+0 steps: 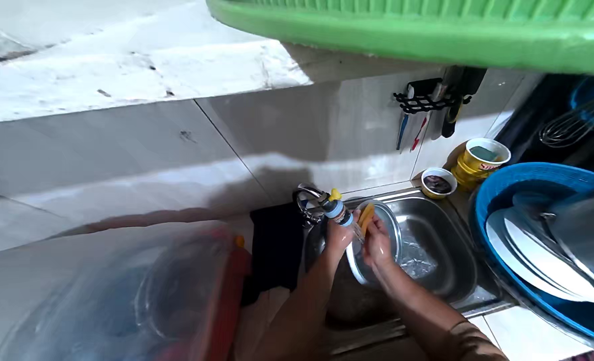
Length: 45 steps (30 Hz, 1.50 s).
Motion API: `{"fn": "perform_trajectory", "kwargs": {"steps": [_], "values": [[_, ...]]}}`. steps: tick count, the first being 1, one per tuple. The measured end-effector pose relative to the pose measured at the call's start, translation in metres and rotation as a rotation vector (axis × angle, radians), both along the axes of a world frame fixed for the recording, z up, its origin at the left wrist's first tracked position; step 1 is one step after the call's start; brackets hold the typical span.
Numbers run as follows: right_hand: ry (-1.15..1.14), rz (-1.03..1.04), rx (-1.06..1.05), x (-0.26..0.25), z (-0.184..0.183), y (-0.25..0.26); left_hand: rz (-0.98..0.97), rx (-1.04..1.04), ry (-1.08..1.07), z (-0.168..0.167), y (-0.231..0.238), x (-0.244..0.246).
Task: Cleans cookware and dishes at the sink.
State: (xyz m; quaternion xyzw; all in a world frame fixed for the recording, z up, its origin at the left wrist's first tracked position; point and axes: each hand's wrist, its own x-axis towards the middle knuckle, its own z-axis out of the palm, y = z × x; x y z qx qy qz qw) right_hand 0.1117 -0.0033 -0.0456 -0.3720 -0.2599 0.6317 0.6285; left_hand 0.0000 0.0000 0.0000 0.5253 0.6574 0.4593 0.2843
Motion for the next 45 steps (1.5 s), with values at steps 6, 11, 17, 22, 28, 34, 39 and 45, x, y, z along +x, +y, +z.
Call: {"fn": "perform_trajectory", "kwargs": {"steps": [6, 11, 17, 22, 28, 34, 39, 45], "values": [[-1.044, -0.293, 0.257, 0.025, -0.1, 0.071, 0.007, -0.037, -0.072, -0.005, -0.013, 0.023], [-1.894, 0.02, 0.439, 0.069, -0.19, 0.08, -0.111, 0.01, -0.042, 0.0, -0.005, 0.029], [-1.782, 0.62, 0.055, 0.039, -0.151, 0.003, -0.27, -0.093, 0.07, 0.021, 0.004, 0.031], [-1.248, 0.865, 0.004, 0.004, -0.052, -0.025, -0.109, 0.009, -0.092, 0.006, -0.007, 0.012], [-1.159, 0.177, 0.546, -0.029, -0.068, 0.022, -0.042, 0.057, -0.118, -0.006, -0.027, -0.011], [-2.072, 0.263, 0.854, 0.036, -0.138, 0.086, -0.045, 0.005, -0.104, -0.004, -0.025, -0.005], [-2.195, 0.273, 0.742, 0.075, -0.205, 0.081, -0.177, -0.023, -0.017, 0.009, -0.007, 0.027], [-1.719, 0.561, 0.226, 0.039, -0.172, -0.003, -0.27, -0.134, 0.084, 0.023, 0.011, 0.037]]}}
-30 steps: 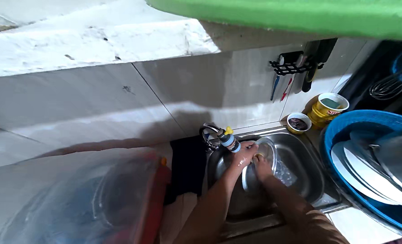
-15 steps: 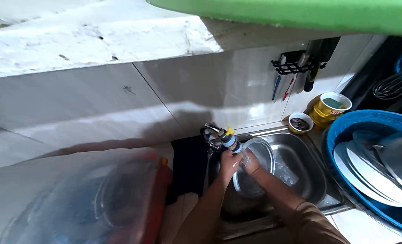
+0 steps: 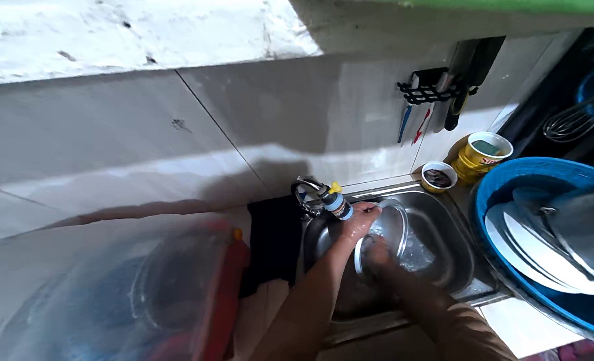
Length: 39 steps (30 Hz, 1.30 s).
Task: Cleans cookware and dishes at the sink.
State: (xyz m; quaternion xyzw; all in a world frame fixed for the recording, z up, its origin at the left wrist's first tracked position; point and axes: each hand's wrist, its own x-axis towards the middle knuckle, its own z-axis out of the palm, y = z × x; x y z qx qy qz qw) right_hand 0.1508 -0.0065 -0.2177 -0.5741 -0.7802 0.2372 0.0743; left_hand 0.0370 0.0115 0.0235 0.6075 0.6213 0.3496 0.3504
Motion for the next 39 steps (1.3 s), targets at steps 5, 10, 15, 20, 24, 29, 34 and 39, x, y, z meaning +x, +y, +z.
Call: {"fn": "perform_trajectory", "kwargs": {"steps": [5, 10, 15, 20, 24, 29, 34, 39], "values": [[0.869, -0.294, -0.522, -0.038, 0.137, -0.049, 0.008, 0.026, -0.095, -0.006, 0.008, -0.009], [1.525, -0.512, -0.621, -0.03, 0.204, -0.045, 0.204, 0.007, -0.043, -0.022, 0.013, -0.017], [1.342, -0.286, -0.397, -0.019, 0.206, -0.044, 0.135, 0.001, -0.216, -0.023, 0.004, -0.026], [1.288, -0.427, -0.444, 0.0, 0.222, -0.037, 0.039, -0.021, 0.184, 0.026, -0.035, -0.061], [1.282, -0.49, -0.473, 0.006, 0.227, -0.032, 0.15, -0.328, 0.62, 0.057, -0.044, -0.085], [1.297, -0.56, -0.5, 0.003, 0.247, -0.032, 0.134, -0.452, 0.682, 0.045, -0.024, -0.109], [1.309, -0.579, -0.494, 0.005, 0.25, -0.027, 0.219, -0.42, 0.467, 0.025, -0.007, -0.11], [1.328, -0.596, -0.533, 0.003, 0.244, -0.03, 0.331, -0.328, -0.119, -0.004, -0.013, -0.122]]}}
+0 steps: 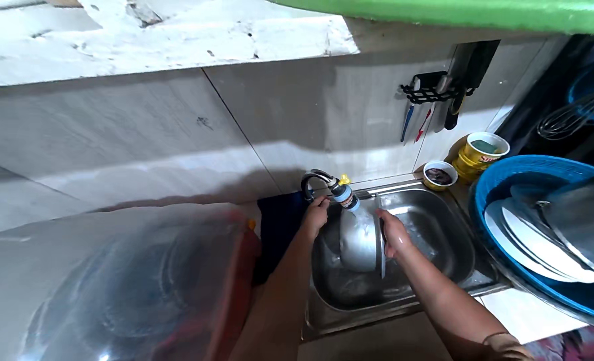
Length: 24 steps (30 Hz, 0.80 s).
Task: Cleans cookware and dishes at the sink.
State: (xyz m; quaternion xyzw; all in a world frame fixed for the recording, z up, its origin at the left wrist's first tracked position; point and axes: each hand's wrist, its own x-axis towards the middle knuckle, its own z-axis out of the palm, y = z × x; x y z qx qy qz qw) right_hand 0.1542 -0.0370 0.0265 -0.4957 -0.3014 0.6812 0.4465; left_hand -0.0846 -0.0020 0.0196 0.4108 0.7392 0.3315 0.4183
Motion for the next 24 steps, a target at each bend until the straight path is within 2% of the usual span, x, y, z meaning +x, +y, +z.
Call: {"fn": "perform_trajectory", "kwargs": {"steps": [3, 6, 8, 12, 16, 18, 21, 22, 24], "values": [[-0.01, 0.037, 0.008, 0.001, -0.006, -0.004, 0.121, 0.093, -0.247, -0.008, -0.01, 0.004], [-0.08, 0.088, 0.059, 0.005, -0.015, -0.004, 0.198, 0.14, -0.331, -0.017, -0.014, 0.013], [-0.199, 0.122, 0.115, 0.01, -0.022, -0.003, 0.106, 0.118, -0.167, -0.018, -0.018, 0.025], [-0.442, 0.202, 0.24, 0.014, -0.035, 0.0, -0.307, -0.096, 0.333, 0.017, -0.024, 0.065], [-0.557, 0.293, 0.359, 0.012, -0.044, 0.0, -0.486, -0.188, 0.479, 0.051, -0.022, 0.085], [-0.564, 0.274, 0.391, 0.01, -0.047, 0.001, -0.558, -0.1, 0.531, 0.045, -0.012, 0.091], [-0.606, 0.206, 0.441, 0.009, -0.052, 0.005, -0.787, -0.005, 0.756, 0.026, 0.012, 0.099], [-0.613, 0.199, 0.454, 0.009, -0.05, 0.006, -0.818, 0.036, 0.758, 0.02, 0.021, 0.099], [-0.628, 0.193, 0.459, 0.011, -0.049, 0.007, -0.802, 0.099, 0.627, 0.001, 0.042, 0.092]]}}
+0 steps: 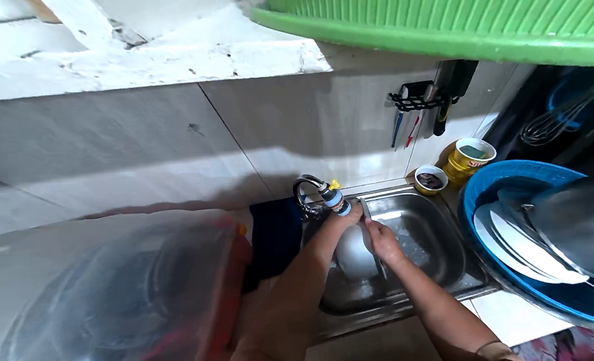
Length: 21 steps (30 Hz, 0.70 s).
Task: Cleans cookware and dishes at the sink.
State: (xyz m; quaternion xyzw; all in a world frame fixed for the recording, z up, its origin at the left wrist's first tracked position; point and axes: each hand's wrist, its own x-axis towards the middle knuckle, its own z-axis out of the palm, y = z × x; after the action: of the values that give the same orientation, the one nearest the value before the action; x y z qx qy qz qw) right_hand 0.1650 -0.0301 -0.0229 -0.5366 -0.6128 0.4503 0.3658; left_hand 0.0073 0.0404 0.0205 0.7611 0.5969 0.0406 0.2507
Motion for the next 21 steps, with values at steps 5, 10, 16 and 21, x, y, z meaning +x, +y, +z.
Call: {"fn": "perform_trajectory", "kwargs": {"steps": [5, 10, 16, 21], "values": [[0.049, -0.143, -0.045, 0.009, -0.004, 0.012, 0.046, 0.05, 0.01, 0.016, 0.0, 0.024], [0.094, -0.129, -0.126, 0.009, 0.01, 0.007, 0.064, 0.021, -0.16, 0.018, 0.007, 0.008], [0.361, -0.28, -0.077, -0.008, 0.005, 0.009, 0.076, 0.294, 0.14, 0.014, -0.032, 0.039], [0.826, -0.441, -0.18, -0.005, 0.01, 0.008, 0.035, 0.755, 0.073, -0.063, -0.103, 0.029]]}}
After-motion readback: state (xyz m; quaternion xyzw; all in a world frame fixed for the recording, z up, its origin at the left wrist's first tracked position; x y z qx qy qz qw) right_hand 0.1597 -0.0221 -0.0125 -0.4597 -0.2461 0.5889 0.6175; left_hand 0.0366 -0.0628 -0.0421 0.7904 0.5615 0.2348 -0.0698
